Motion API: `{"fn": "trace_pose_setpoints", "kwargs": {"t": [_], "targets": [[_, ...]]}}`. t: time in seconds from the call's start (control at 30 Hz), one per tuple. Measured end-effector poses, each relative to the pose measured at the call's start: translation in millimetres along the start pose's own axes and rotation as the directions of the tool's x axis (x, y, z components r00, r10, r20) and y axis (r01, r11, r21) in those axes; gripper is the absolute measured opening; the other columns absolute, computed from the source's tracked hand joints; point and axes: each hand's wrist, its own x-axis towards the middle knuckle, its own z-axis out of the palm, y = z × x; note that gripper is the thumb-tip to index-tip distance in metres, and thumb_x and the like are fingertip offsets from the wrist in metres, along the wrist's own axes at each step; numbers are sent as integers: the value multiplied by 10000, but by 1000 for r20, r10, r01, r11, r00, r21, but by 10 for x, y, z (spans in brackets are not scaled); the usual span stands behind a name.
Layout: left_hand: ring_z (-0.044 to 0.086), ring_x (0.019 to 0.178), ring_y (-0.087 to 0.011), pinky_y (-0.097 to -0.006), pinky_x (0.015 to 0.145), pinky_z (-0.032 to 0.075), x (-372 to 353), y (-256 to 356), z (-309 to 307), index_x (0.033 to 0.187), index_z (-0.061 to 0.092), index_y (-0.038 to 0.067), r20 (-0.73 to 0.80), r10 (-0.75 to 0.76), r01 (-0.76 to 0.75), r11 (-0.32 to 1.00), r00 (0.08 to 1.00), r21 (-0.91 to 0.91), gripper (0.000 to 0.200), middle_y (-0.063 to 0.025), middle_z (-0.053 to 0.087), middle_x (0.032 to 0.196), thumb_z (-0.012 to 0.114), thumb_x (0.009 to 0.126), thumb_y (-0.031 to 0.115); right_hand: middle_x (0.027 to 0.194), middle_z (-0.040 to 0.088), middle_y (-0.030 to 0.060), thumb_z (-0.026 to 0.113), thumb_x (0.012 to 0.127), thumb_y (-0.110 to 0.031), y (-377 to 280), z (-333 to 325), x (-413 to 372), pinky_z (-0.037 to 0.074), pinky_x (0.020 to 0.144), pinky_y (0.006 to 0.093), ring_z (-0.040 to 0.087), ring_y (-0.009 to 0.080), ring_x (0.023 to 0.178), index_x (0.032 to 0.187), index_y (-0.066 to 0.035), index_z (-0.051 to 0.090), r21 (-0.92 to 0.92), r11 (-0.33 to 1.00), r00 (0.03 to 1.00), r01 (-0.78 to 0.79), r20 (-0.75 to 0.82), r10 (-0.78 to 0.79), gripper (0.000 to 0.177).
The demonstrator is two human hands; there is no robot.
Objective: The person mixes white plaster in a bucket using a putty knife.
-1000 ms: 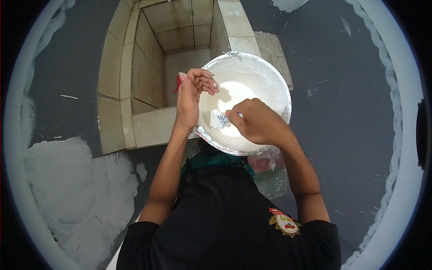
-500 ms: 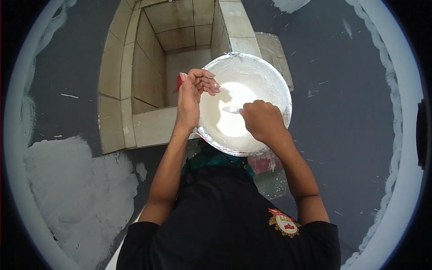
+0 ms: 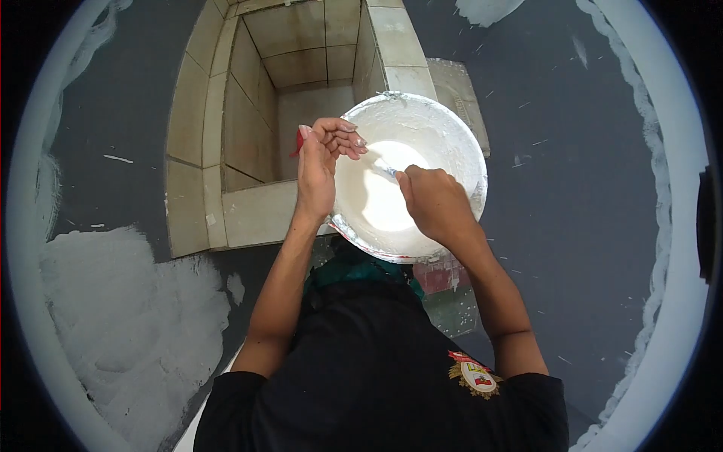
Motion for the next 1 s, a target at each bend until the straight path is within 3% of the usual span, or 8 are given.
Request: {"fn": "trace_pose_setpoints", "kwargs": {"t": [0.13,0.17,0.27,0.47,0.67,0.77,0.87,1.0], "targets": [[586,856,-201,-334,813,455,-3,-6,-6,1071,547,12,-37,7,-10,997,999,-76,681,-105,608,912,128,1059,548,648,593,277,460,1027,-219,108,290,155,462,637,469,602,419,626,760,67,609,306,933,982,190,-50,-183,418],[584,852,-201,-333,810,456,-7,4,-5,1069,548,12,-42,5,-10,995,999,-101,679,-103,606,909,132,1058,550,588,558,195,449,1026,-230,94,347,179,426,594,419,540,299,547,726,58,577,508,859,995,58,39,-91,435],[573,832,-202,-330,796,455,-23,10,-13,1056,550,13,-73,-6,-7,984,997,-175,674,-99,595,894,149,1057,555,680,578,266,426,1020,-249,41,292,168,456,662,479,597,388,650,757,78,575,551,834,991,1,114,-76,445],[551,796,-199,-332,764,451,2,31,0,1018,551,20,-108,-43,6,946,993,-323,641,-89,571,858,188,1059,546,591,433,129,452,1013,-250,78,68,173,387,572,392,413,178,568,717,48,521,681,719,972,-140,234,-31,426],[548,793,-194,-335,746,450,5,22,-5,994,547,30,-110,-51,8,935,993,-355,611,-87,563,844,205,1063,531,659,577,176,471,1014,-233,100,-19,179,453,631,439,574,318,635,771,49,582,547,836,972,35,177,-156,389],[545,787,-191,-335,745,450,8,25,0,989,546,32,-108,-48,9,941,993,-339,610,-87,563,841,203,1063,530,650,587,152,494,1011,-227,201,55,151,456,642,432,583,306,626,876,36,618,177,906,916,386,42,-398,320],[539,780,-188,-333,744,448,-26,39,-10,990,546,32,-94,-30,4,962,995,-273,610,-86,559,838,202,1064,530,779,618,218,530,994,-203,-62,-150,81,481,711,479,623,392,746,974,45,636,51,975,972,217,84,-221,271],[533,778,-184,-329,745,444,-36,39,5,992,547,33,-85,-28,6,969,996,-246,612,-82,549,829,200,1064,531,890,579,216,574,924,-113,-139,-93,95,504,725,443,630,363,813,1023,76,617,-90,942,943,323,-54,-328,218]]}}
